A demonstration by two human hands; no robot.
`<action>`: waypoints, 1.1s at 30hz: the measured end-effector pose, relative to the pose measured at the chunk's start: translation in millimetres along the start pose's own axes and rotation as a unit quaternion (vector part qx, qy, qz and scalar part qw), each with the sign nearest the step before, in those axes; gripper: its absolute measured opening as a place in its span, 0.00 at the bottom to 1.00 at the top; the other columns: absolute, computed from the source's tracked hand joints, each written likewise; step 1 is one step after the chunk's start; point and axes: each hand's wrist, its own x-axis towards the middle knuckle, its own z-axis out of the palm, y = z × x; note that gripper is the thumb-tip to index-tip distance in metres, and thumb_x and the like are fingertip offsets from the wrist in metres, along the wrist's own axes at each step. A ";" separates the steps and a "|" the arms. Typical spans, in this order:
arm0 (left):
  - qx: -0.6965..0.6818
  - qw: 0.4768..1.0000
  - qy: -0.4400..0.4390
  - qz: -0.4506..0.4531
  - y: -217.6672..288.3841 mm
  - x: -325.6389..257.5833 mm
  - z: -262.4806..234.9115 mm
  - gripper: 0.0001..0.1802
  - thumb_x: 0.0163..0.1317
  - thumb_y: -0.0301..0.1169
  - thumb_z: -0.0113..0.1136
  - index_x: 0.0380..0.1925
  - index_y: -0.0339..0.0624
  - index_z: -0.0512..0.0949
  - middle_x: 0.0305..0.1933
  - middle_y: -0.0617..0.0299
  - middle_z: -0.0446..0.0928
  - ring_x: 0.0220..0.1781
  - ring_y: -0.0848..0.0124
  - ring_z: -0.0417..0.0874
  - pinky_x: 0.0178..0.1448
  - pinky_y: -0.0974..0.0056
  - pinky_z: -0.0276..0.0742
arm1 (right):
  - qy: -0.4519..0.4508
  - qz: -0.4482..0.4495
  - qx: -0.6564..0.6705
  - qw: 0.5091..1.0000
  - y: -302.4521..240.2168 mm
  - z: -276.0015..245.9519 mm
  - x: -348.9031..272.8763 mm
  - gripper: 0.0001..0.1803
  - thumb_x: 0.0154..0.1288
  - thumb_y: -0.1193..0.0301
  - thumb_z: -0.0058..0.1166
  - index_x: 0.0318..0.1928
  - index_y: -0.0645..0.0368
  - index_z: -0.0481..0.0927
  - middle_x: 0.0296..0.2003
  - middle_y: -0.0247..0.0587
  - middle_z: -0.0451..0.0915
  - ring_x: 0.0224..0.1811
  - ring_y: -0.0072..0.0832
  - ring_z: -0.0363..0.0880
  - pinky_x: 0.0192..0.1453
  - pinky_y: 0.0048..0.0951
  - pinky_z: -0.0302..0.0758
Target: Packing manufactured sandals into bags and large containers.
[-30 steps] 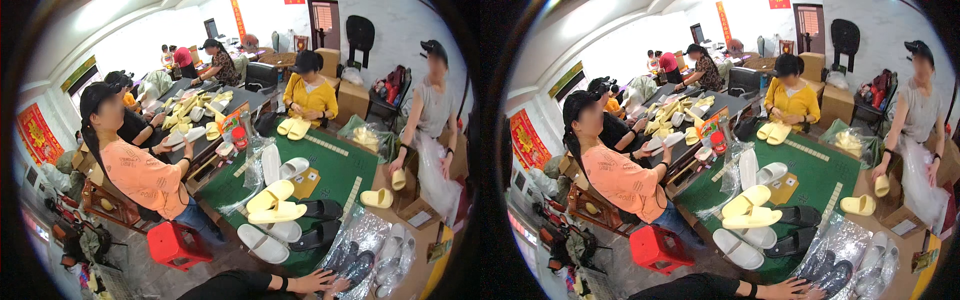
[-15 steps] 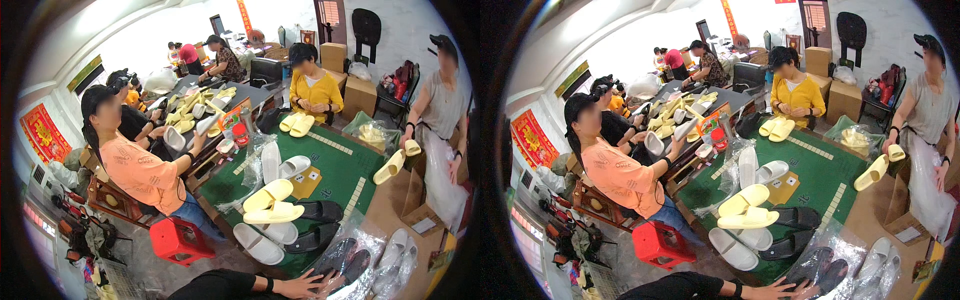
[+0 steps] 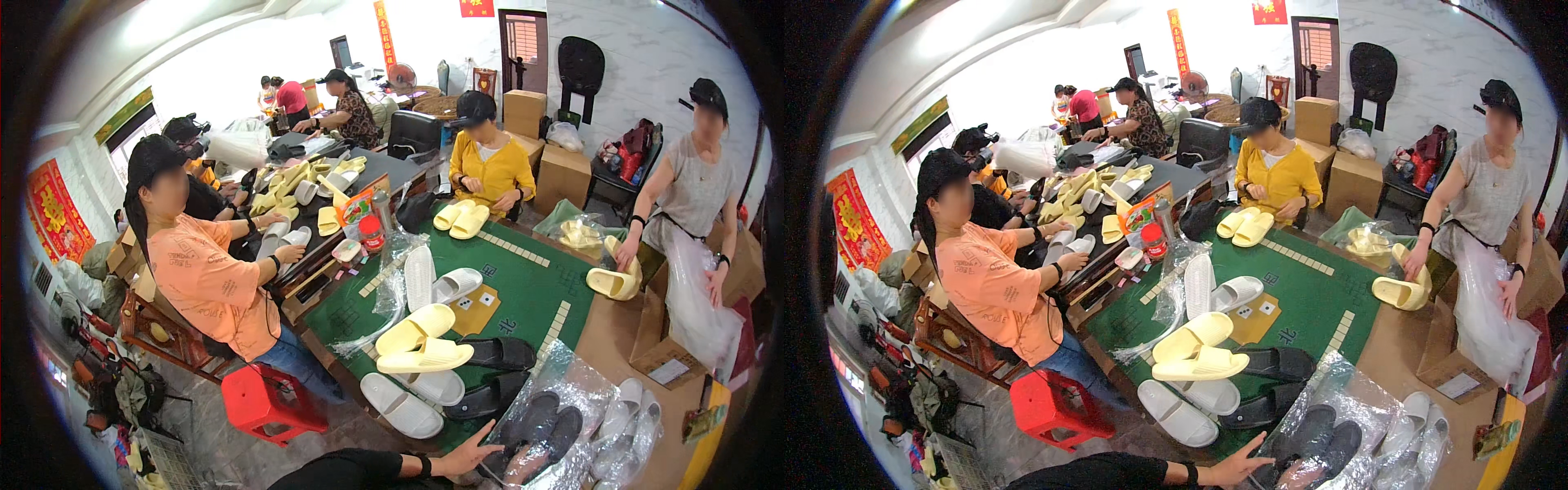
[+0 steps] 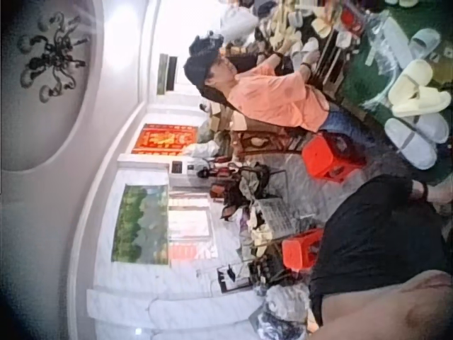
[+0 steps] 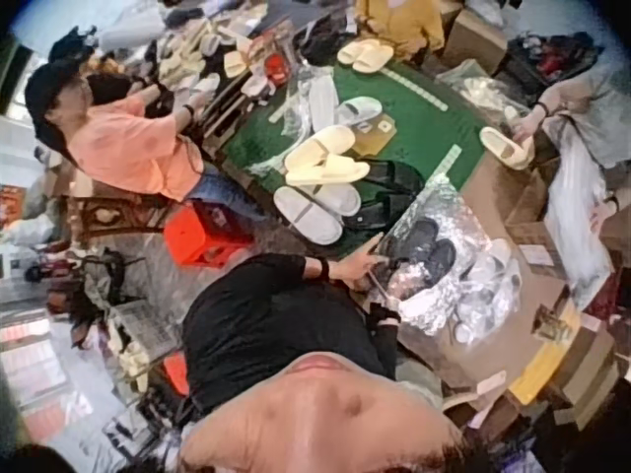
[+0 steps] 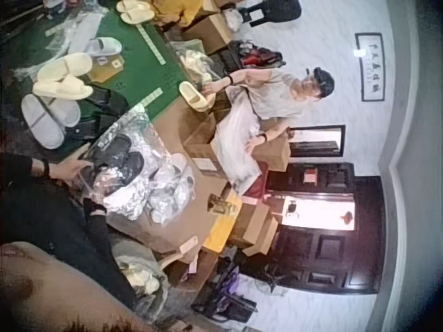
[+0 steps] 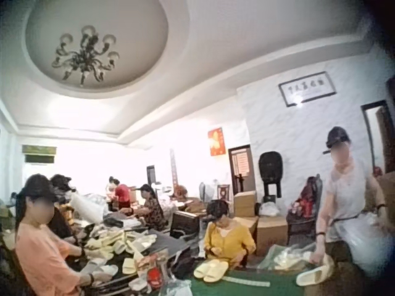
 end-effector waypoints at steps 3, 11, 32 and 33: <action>-0.110 0.981 -0.046 -0.154 2.1 1.2 -8.7 0.24 0.59 0.18 0.45 0.56 0.49 0.67 0.68 0.49 0.51 0.64 0.55 0.62 0.62 0.62 0.62 | 0.006 0.019 0.011 1.000 -6.8 -0.4 -3.2 0.27 0.59 0.59 0.48 0.53 0.66 0.67 0.50 0.66 0.66 0.55 0.57 0.61 0.60 0.50 0.56; -0.071 0.970 -0.036 -0.228 -29.7 -11.5 -2.5 0.25 0.58 0.18 0.46 0.58 0.41 0.63 0.40 0.51 0.76 0.43 0.64 0.78 0.46 0.63 0.73 | 0.006 0.067 0.002 0.998 -56.4 -51.7 -20.8 0.23 0.62 0.60 0.45 0.50 0.66 0.69 0.49 0.65 0.66 0.54 0.57 0.62 0.59 0.51 0.57; -0.486 0.820 -0.059 -0.296 87.9 116.0 -78.4 0.10 0.59 0.20 0.51 0.42 0.35 0.71 0.42 0.59 0.75 0.44 0.71 0.77 0.49 0.70 0.72 | 0.162 -0.383 -0.003 0.909 -125.9 -249.3 -54.9 0.62 0.33 0.38 0.61 0.65 0.59 0.50 0.65 0.63 0.42 0.67 0.58 0.39 0.64 0.63 0.36; -0.499 0.812 -0.055 -0.298 96.7 122.6 -77.5 0.10 0.58 0.18 0.50 0.41 0.35 0.71 0.40 0.61 0.75 0.44 0.73 0.76 0.48 0.72 0.71 | 0.063 -0.346 -0.032 0.935 -129.1 -245.8 -47.8 0.62 0.34 0.46 0.67 0.66 0.55 0.47 0.66 0.58 0.40 0.69 0.51 0.39 0.66 0.60 0.36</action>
